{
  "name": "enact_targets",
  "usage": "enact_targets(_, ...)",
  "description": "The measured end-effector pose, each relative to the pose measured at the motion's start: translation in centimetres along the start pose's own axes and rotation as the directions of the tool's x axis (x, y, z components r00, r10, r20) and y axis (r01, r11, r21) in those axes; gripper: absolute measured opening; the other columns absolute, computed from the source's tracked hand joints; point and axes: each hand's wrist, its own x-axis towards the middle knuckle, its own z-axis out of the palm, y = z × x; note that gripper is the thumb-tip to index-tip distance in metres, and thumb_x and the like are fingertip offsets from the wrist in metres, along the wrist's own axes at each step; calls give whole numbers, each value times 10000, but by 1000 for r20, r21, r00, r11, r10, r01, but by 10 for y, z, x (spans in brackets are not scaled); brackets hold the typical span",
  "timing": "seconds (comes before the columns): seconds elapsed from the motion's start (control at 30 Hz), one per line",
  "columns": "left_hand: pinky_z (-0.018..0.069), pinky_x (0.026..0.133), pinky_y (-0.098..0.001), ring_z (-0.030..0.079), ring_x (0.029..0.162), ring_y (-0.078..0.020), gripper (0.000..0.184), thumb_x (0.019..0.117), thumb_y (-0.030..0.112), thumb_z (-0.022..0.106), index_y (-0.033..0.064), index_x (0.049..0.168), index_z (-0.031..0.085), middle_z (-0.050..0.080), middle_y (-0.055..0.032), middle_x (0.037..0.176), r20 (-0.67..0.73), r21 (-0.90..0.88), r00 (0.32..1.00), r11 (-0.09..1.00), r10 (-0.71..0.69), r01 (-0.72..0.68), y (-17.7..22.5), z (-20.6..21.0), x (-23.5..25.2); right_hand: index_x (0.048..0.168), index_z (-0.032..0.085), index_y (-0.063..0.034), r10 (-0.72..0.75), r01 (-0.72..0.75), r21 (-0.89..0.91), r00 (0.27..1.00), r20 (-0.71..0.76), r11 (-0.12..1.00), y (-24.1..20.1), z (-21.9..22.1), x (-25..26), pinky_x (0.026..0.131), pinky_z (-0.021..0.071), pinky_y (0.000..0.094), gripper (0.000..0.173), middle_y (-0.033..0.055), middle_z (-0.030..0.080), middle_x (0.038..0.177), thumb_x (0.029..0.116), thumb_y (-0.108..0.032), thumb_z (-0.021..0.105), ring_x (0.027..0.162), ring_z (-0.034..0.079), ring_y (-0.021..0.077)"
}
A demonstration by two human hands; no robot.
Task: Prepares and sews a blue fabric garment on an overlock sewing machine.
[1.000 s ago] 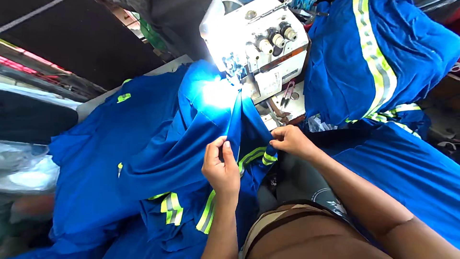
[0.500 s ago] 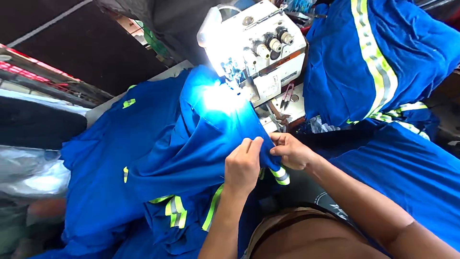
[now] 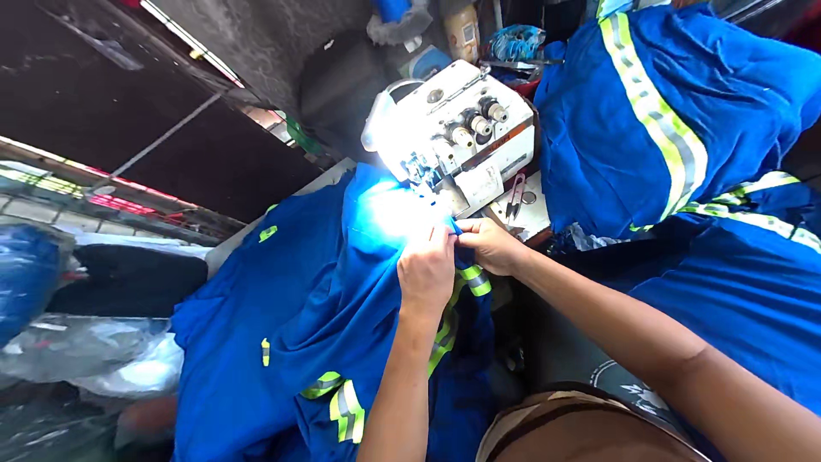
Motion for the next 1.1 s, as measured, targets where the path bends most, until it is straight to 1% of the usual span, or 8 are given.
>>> enact_targets(0.13, 513, 843, -449, 631, 948, -297, 60, 895, 153, 754, 100, 919, 767, 668, -105, 933, -128, -115, 990, 993, -56, 41, -2, 4, -11, 936, 701, -7, -97, 33, -414, 986, -136, 910, 0, -11, -14, 744, 565, 320, 77, 57, 683, 830, 950, -40, 633, 767, 654, 109)
enact_targets(0.23, 477, 836, -424, 623, 957, -273, 77, 928, 147, 716, 116, 950, 783, 709, -60, 905, -193, -173, 979, 984, -65, 32, 0, 7, -19, 889, 717, -35, -154, 24, -546, 969, -194, 838, 0, -12, -31, 708, 547, 289, 88, 37, 687, 799, 944, -101, 699, 736, 647, 83)
enact_targets(0.3, 471, 846, -401, 628, 946, -245, 84, 931, 150, 718, 112, 952, 790, 724, -43, 884, -203, -199, 978, 980, -52, 11, 1, 9, -22, 912, 738, -31, -187, 38, -573, 961, -203, 819, 1, -8, -39, 757, 549, 291, 90, 47, 685, 877, 942, -114, 716, 809, 650, 93)
enact_targets(0.6, 452, 843, -304, 609, 911, -202, 48, 887, 119, 771, 79, 872, 792, 710, -45, 830, -240, -240, 968, 962, 67, -127, -2, 7, -26, 919, 724, -5, -167, 27, -479, 954, -251, 877, 4, 9, -48, 829, 555, 293, 47, 113, 634, 1085, 939, -22, 685, 975, 634, 142)
enact_targets(0.77, 452, 893, -319, 614, 971, -217, 84, 937, 123, 721, 74, 891, 772, 717, -54, 886, -228, -243, 968, 956, 106, -162, -1, 9, -25, 961, 733, 4, -77, -39, -377, 955, -288, 925, 0, 20, -49, 820, 557, 286, 106, 117, 653, 1084, 976, -18, 631, 958, 643, 143)
enact_targets(0.9, 461, 914, -349, 619, 1002, -247, 115, 955, 152, 699, 82, 917, 782, 722, -65, 917, -192, -221, 974, 962, 119, -162, -2, 10, -28, 1012, 718, 31, 32, -93, -198, 956, -290, 976, -6, 26, -52, 802, 566, 292, 176, 97, 691, 987, 1006, 21, 542, 884, 662, 124)
enact_targets(1.0, 476, 976, -398, 640, 1072, -270, 157, 949, 237, 720, 99, 961, 794, 731, -72, 944, -178, -221, 978, 964, 111, -149, -1, 12, -31, 1036, 699, 30, 111, -128, -38, 945, -308, 991, -11, 30, -55, 821, 558, 324, 278, 99, 679, 1008, 943, 117, 452, 916, 648, 148)
enact_targets(1.1, 467, 984, -389, 641, 1086, -259, 147, 949, 223, 721, 100, 915, 792, 737, -57, 918, -257, -227, 963, 963, 83, -144, 1, 15, -33, 1057, 696, 40, 99, -111, -28, 957, -272, 993, -13, 30, -58, 849, 548, 319, 326, 102, 681, 1046, 919, 134, 417, 949, 644, 138)
